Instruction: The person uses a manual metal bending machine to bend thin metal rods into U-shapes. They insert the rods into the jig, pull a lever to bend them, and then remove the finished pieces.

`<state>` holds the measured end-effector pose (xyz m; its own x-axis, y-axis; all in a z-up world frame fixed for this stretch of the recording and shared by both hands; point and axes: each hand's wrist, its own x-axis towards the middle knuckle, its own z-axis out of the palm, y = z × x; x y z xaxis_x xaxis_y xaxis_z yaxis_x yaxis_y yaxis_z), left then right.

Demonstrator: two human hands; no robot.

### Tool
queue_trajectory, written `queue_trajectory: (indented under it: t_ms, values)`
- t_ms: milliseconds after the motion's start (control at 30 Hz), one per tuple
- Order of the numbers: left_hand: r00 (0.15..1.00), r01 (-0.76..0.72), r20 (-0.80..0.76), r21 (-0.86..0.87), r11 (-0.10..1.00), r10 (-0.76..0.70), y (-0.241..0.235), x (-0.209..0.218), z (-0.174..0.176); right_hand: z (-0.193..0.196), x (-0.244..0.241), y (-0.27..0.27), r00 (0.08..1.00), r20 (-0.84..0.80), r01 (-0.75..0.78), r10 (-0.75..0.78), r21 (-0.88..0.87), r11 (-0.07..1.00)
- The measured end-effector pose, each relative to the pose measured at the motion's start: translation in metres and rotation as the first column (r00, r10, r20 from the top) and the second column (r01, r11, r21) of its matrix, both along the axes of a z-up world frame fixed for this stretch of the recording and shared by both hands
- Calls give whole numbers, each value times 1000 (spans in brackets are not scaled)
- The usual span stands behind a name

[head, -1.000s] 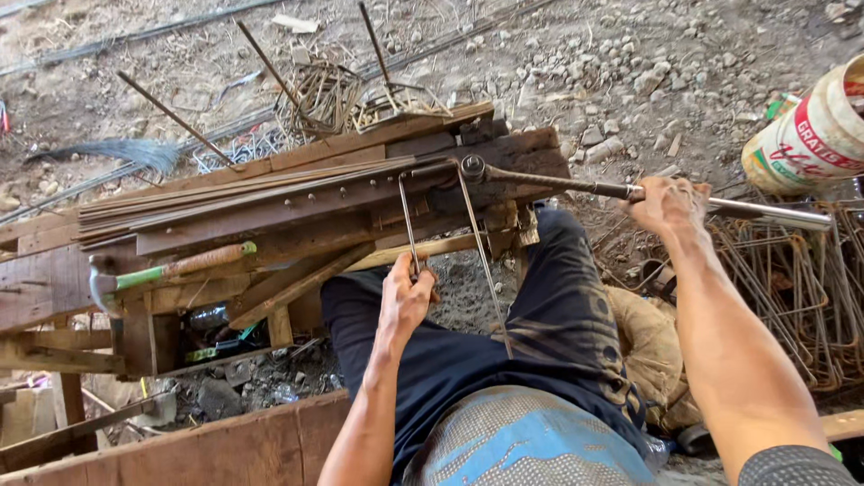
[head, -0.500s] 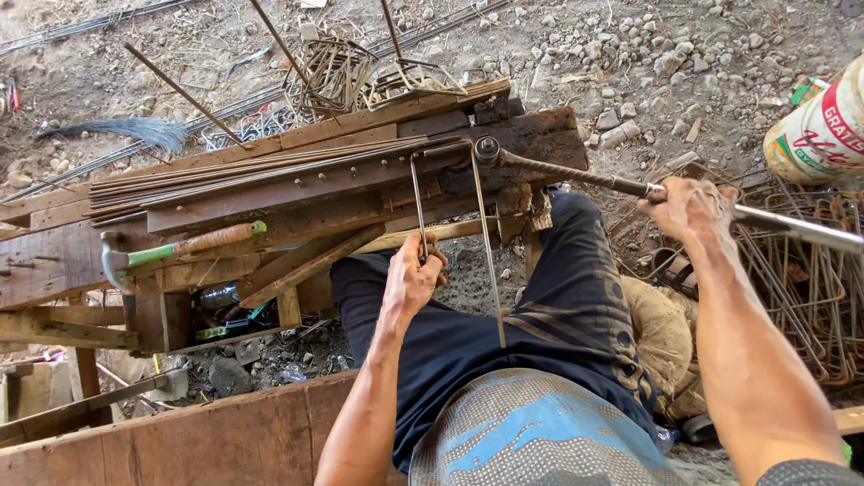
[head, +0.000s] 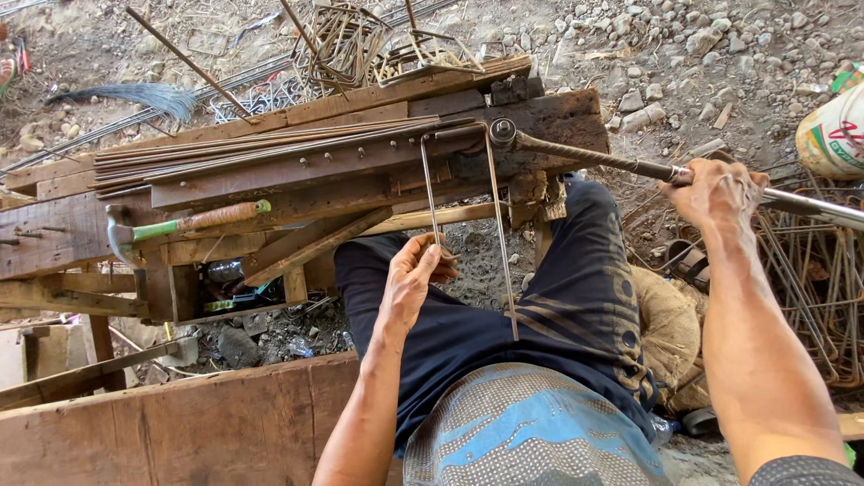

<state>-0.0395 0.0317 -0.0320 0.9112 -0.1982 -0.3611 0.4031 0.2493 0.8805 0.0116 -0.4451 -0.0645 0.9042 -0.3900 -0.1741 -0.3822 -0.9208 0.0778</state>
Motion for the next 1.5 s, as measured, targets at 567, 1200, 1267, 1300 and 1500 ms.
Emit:
queue_trajectory:
  t_ms: [567, 1200, 1267, 1300, 1500]
  values:
    - [954, -49, 284, -157, 986, 92, -18, 8, 59, 20, 16, 11, 996, -75, 46, -47, -15, 999]
    - [878, -2, 478, -48, 999, 25, -20, 75, 112, 211, 15, 166, 761, 451, -649, 467, 548, 528]
    - [871, -81, 485, -19, 996, 81, -25, 76, 114, 232, 9, 193, 675, 556, -731, 485, 594, 337]
    - [872, -84, 483, -20, 996, 83, -28, 78, 115, 231, 12, 204, 676, 554, -730, 487, 596, 335]
    - [812, -129, 561, -94, 987, 160, -30, 64, 135, 225, 18, 215, 508, 799, -812, 321, 321, 486]
